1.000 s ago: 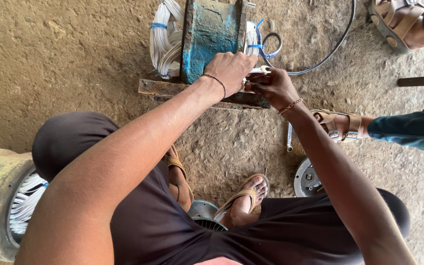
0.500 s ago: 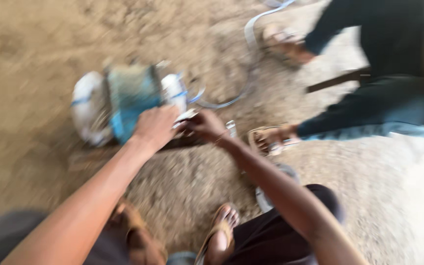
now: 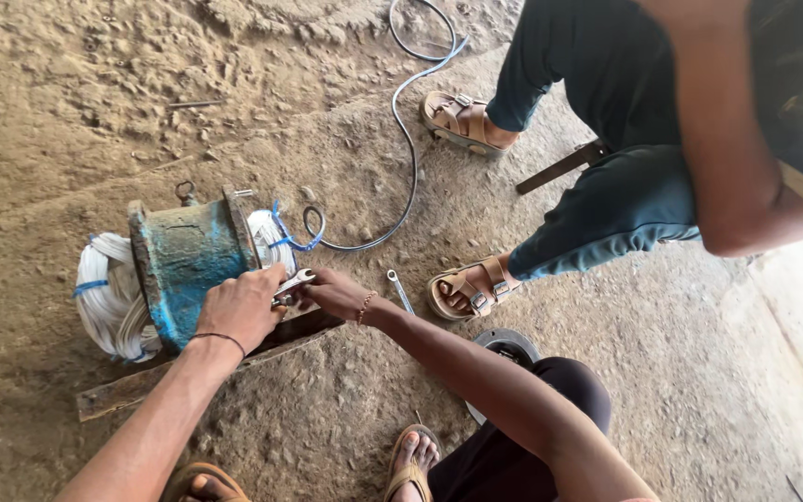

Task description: The person sits on the ground and assembles a blue-painted metal device with white wire coils. They use a wrench to tighten bolts and nuts, reposition the device, and continue securing components.

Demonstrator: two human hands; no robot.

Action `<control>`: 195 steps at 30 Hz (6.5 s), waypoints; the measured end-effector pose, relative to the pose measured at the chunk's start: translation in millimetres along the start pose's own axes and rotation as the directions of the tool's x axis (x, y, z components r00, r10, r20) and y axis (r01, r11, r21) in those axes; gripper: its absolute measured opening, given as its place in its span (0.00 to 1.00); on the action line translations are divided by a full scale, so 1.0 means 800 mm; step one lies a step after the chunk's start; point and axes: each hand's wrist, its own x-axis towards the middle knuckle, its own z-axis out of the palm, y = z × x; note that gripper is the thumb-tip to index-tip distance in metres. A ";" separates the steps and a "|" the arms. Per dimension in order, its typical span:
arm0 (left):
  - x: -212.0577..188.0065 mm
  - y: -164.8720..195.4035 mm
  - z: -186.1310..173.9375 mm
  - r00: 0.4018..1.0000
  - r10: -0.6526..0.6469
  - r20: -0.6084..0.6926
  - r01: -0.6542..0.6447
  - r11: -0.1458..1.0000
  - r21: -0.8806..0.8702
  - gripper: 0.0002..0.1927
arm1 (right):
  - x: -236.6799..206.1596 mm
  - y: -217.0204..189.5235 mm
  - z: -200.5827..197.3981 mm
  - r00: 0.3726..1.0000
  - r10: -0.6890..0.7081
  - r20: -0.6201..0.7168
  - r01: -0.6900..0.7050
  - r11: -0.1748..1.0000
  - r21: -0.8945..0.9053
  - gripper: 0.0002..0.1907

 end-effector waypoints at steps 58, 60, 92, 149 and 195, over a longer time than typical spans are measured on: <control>0.024 0.010 -0.012 0.958 0.024 -0.285 -0.238 0.620 -0.748 0.43 | -0.038 0.155 -0.113 0.899 0.264 -0.349 -0.438 0.526 -0.729 0.21; 0.019 0.017 -0.020 0.957 0.038 -0.286 -0.251 0.603 -0.757 0.42 | -0.056 0.184 -0.096 0.883 0.365 -0.294 -0.451 0.492 -0.745 0.27; 0.044 0.043 -0.013 0.839 -0.050 -0.541 -0.485 0.379 -0.788 0.35 | -0.078 0.144 -0.077 0.875 0.435 -0.214 -0.393 0.895 0.213 0.14; 0.013 0.025 0.038 0.858 -0.220 -0.465 -0.434 0.174 -0.884 0.13 | -0.119 0.008 -0.014 0.706 -0.312 -0.636 0.413 0.911 0.011 0.14; -0.055 -0.030 -0.001 0.891 0.187 -0.414 -0.416 0.704 -0.576 0.07 | -0.119 0.012 0.006 0.772 -0.519 -0.365 0.363 0.833 -0.417 0.11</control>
